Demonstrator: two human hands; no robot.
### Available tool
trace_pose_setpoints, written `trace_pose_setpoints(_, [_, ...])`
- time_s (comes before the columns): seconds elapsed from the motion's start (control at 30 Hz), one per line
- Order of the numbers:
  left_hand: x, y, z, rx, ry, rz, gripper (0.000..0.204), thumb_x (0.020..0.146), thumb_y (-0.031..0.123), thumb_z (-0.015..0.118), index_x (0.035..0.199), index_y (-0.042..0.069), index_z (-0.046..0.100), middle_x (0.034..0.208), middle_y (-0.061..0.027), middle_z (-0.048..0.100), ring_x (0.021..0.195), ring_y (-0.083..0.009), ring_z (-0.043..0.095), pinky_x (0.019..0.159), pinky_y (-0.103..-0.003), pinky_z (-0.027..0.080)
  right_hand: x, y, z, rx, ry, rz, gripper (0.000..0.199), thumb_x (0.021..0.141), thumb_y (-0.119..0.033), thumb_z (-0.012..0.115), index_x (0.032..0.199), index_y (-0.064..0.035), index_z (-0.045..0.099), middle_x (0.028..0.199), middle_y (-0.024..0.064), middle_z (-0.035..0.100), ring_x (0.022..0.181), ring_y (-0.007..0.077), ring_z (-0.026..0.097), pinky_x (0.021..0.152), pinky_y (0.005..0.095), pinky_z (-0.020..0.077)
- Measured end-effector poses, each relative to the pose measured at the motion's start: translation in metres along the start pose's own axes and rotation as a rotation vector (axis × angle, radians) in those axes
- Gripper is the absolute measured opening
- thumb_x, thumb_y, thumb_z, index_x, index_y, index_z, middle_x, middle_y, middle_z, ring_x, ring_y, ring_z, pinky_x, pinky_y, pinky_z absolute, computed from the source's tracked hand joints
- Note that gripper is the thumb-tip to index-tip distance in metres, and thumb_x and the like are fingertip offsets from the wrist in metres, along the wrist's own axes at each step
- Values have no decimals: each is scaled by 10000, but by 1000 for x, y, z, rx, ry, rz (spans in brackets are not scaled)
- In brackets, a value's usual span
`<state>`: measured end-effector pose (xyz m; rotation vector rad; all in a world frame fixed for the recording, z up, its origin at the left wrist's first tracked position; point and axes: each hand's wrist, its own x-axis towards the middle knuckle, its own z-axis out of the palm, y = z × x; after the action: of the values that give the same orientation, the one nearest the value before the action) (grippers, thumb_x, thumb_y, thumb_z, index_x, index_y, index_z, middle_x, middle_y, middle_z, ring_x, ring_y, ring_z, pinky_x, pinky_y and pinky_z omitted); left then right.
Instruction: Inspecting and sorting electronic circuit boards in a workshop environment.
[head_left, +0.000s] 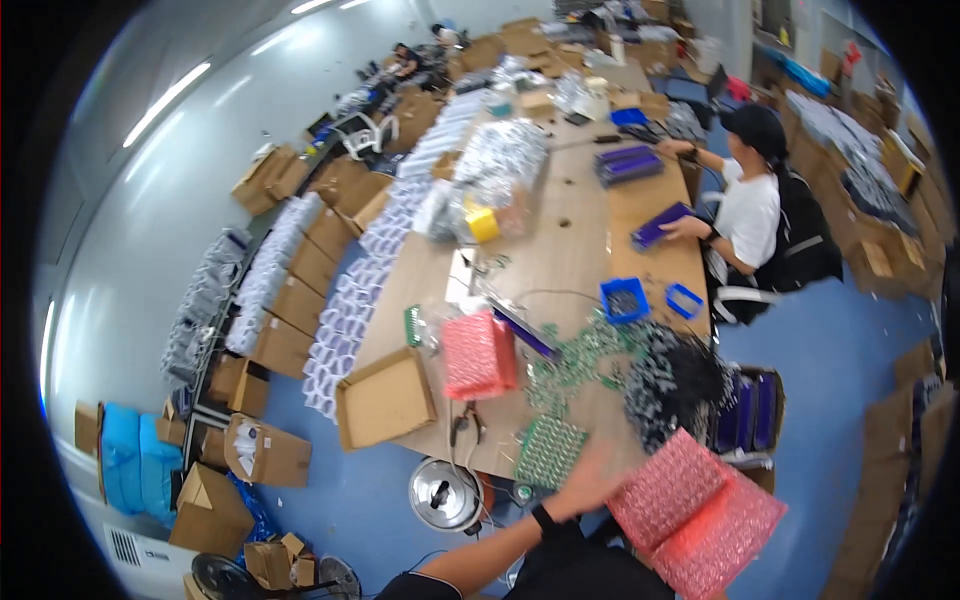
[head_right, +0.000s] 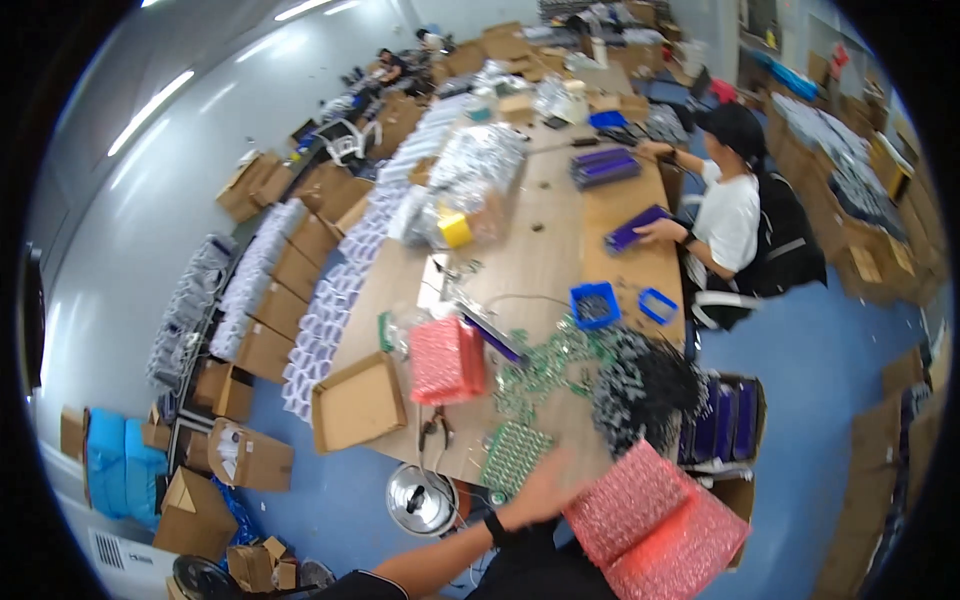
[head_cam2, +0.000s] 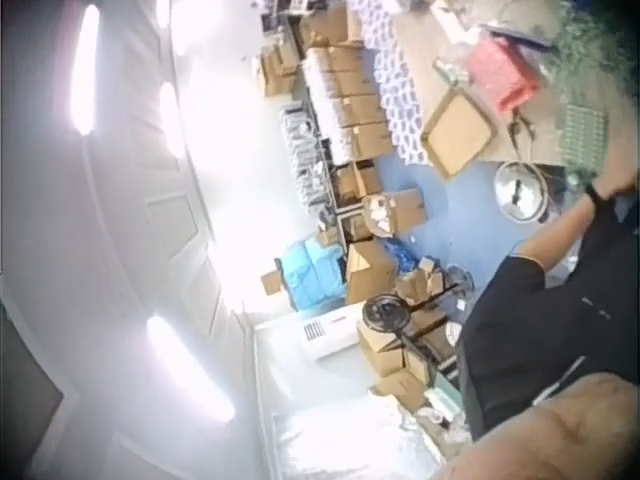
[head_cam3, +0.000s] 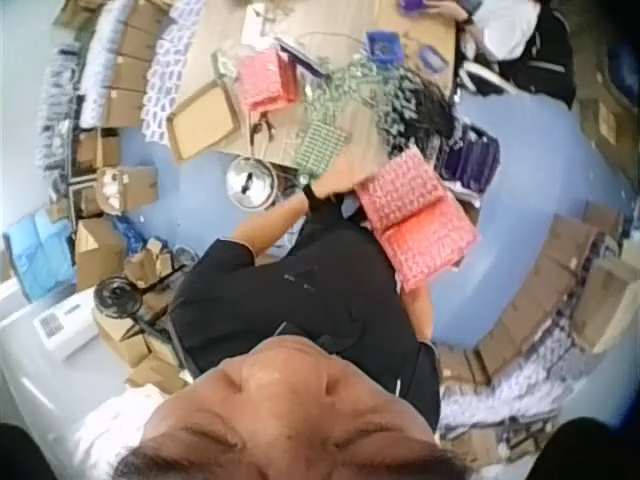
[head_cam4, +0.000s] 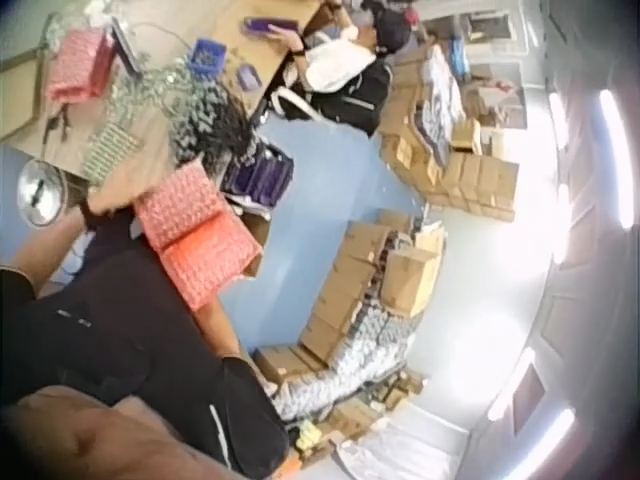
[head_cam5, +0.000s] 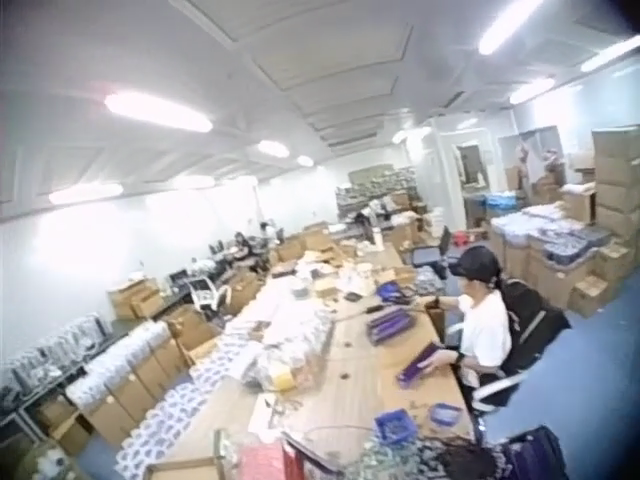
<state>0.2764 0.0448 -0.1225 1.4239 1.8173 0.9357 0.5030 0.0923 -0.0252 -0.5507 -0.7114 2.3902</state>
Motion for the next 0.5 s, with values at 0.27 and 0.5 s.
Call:
trace_pose_setpoints(0.27, [-26, 154, 17, 91, -75, -16, 1156, 833, 709, 768, 1648, 35, 302, 1637, -277, 364, 1490, -468, 404, 1224, -529, 357, 3, -23, -3, -128, -49, 23, 847, 950, -256, 772, 1640, -80, 313, 1515, 173, 557, 1379, 349, 573, 1165, 544, 474])
trace_pose_setpoints(0.5, [-9, 149, -10, -86, -147, -83, 1210, 793, 704, 812, 1649, 28, 288, 1631, -265, 370, 1496, -468, 378, 1224, -528, 352, -7, -31, -8, -212, 0, 6, 857, 942, -222, 787, 1640, -81, 311, 1509, 171, 561, 1377, 345, 575, 1164, 542, 476])
